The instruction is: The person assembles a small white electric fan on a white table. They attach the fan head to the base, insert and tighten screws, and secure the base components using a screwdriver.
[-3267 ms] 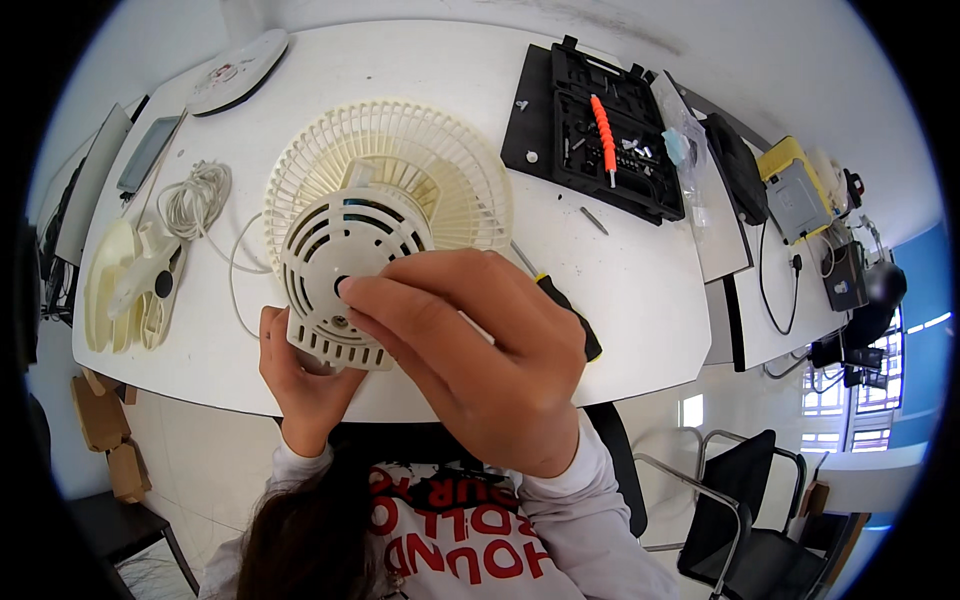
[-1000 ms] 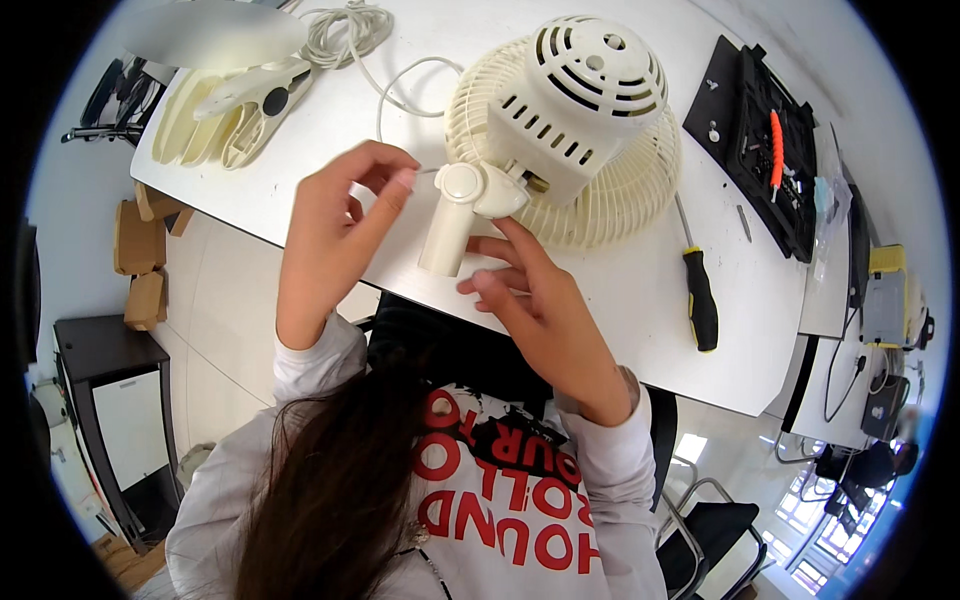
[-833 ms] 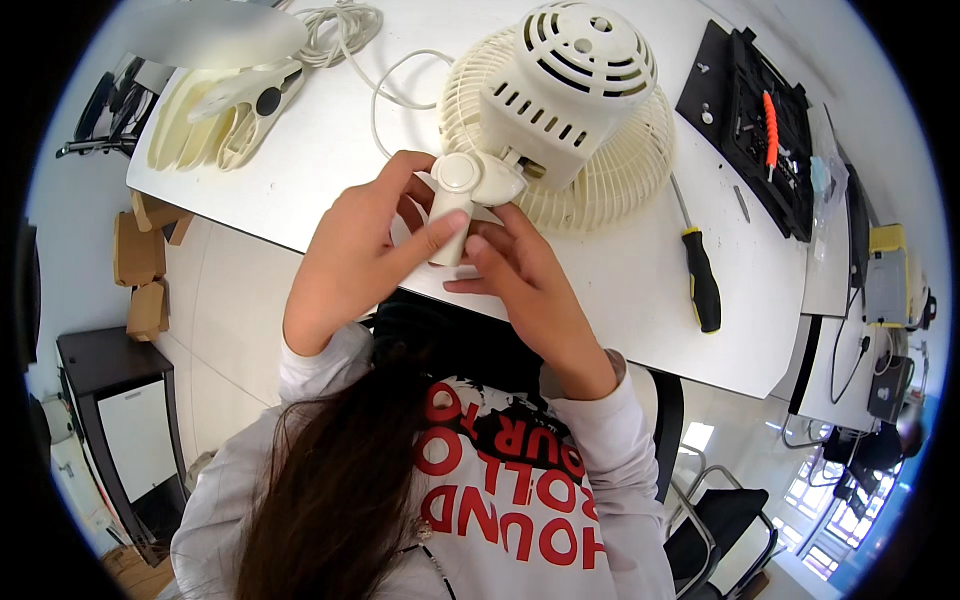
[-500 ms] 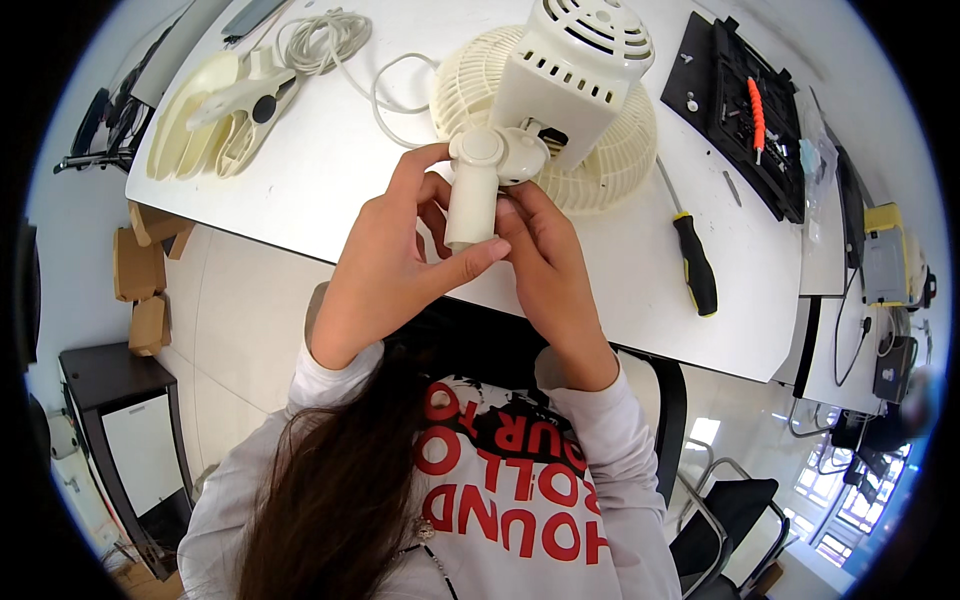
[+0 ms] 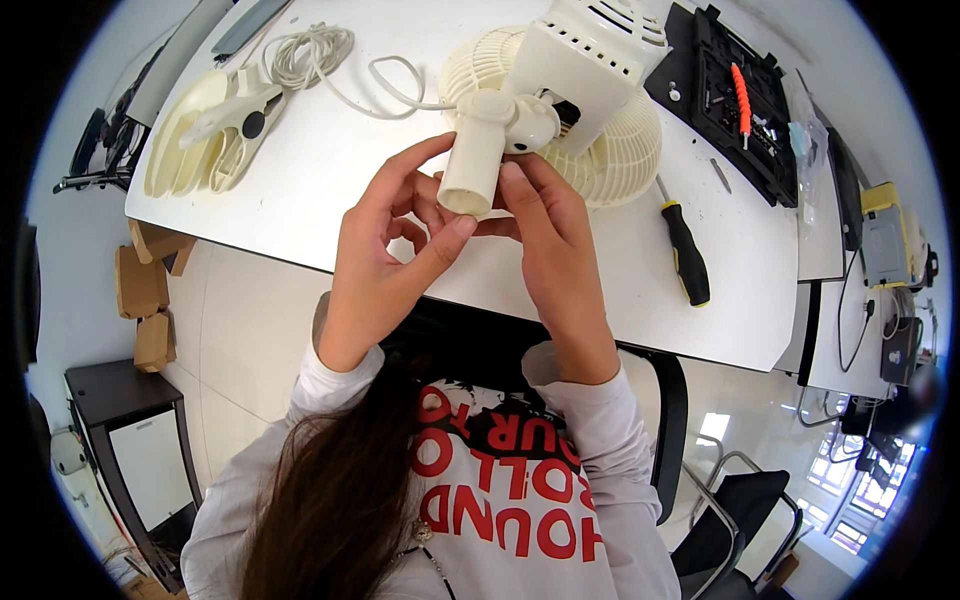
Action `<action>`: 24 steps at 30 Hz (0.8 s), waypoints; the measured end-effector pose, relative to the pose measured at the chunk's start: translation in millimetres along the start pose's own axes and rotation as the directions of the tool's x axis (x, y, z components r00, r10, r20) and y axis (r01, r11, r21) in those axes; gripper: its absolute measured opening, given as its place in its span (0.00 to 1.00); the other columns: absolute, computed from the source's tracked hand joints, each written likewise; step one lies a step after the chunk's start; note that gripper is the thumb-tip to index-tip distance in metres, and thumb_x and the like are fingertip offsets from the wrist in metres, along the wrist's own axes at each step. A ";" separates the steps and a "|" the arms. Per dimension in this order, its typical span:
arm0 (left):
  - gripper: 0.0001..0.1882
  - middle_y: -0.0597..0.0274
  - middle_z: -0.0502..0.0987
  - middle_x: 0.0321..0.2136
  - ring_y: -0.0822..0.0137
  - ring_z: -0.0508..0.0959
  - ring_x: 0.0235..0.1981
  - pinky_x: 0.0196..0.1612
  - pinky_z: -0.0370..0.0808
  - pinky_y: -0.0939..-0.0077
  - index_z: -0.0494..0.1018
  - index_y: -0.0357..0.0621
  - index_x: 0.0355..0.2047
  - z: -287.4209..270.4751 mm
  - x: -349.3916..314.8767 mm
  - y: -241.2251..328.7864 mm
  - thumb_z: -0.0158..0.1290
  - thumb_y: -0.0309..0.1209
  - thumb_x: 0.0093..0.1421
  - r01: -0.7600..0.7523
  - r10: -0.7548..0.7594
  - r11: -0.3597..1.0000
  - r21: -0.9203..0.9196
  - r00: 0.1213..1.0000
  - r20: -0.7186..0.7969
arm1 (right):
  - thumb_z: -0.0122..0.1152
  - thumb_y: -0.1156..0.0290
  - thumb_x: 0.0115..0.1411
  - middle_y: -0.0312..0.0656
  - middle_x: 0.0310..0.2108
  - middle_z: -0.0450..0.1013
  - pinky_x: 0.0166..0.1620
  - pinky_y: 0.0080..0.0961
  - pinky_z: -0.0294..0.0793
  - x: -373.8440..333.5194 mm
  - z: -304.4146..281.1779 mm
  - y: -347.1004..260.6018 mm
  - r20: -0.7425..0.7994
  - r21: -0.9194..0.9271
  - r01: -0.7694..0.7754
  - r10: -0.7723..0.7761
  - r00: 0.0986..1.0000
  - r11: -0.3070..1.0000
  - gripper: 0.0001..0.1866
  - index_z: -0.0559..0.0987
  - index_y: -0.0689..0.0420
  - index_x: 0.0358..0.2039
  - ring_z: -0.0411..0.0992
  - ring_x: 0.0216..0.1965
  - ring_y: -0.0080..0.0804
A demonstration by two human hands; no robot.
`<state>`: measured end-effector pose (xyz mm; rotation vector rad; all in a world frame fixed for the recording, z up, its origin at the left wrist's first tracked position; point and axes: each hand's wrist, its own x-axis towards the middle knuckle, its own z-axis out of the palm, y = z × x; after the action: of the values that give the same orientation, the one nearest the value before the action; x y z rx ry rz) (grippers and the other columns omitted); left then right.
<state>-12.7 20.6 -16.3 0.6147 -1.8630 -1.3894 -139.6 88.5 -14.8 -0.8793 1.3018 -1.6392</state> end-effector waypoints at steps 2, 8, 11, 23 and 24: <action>0.25 0.69 0.72 0.20 0.81 0.68 0.19 0.19 0.63 0.87 0.65 0.41 0.50 1.3 0.7 -3.5 0.56 0.24 0.50 -0.052 0.052 0.999 0.000 0.997 -0.048 | 0.39 0.64 0.64 0.43 0.38 0.73 0.40 0.23 0.72 1.3 0.7 -0.3 -0.011 0.060 -0.036 0.037 0.999 0.998 0.18 0.69 0.63 0.46 0.72 0.38 0.28; 0.10 0.72 0.69 0.15 0.84 0.64 0.16 0.18 0.59 0.89 0.74 0.38 0.36 -4.6 0.9 -7.6 0.53 0.21 0.52 -0.162 0.158 0.987 -0.014 0.977 -0.140 | 0.42 0.59 0.63 0.42 0.35 0.72 0.40 0.24 0.71 -0.8 12.8 -6.3 -0.020 0.315 -0.094 0.106 0.994 0.945 0.19 0.67 0.63 0.44 0.70 0.35 0.26; 0.07 0.67 0.72 0.22 0.80 0.66 0.18 0.23 0.64 0.87 0.74 0.33 0.34 -8.6 -4.3 -0.4 0.49 0.21 0.55 -0.158 0.148 0.985 -0.071 0.980 -0.135 | 0.43 0.58 0.62 0.41 0.32 0.69 0.35 0.22 0.68 -4.0 13.2 -11.5 -0.030 0.327 -0.081 0.096 0.995 0.941 0.19 0.66 0.62 0.42 0.68 0.30 0.26; 0.03 0.74 0.67 0.12 0.85 0.60 0.13 0.17 0.55 0.89 0.74 0.39 0.28 0.4 4.1 -12.4 0.51 0.21 0.53 -0.115 0.102 0.991 -0.073 0.981 -0.162 | 0.39 0.60 0.59 0.33 0.23 0.58 0.22 0.15 0.60 -20.2 -23.0 -36.1 0.196 0.599 -0.026 -0.116 0.974 0.800 0.31 0.53 0.73 0.54 0.54 0.17 0.18; 0.03 0.73 0.67 0.12 0.85 0.60 0.13 0.17 0.55 0.89 0.74 0.39 0.28 1.0 4.4 -13.8 0.51 0.21 0.53 -0.112 0.098 0.991 -0.076 0.982 -0.162 | 0.40 0.59 0.59 0.34 0.22 0.58 0.21 0.16 0.61 -19.1 -27.7 -37.1 0.219 0.616 -0.042 -0.120 0.968 0.786 0.33 0.51 0.74 0.55 0.53 0.16 0.18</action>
<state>-16.8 13.8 -28.4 0.5590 -1.6779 -1.3050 -163.8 120.4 15.2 -0.6679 0.5041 -1.7626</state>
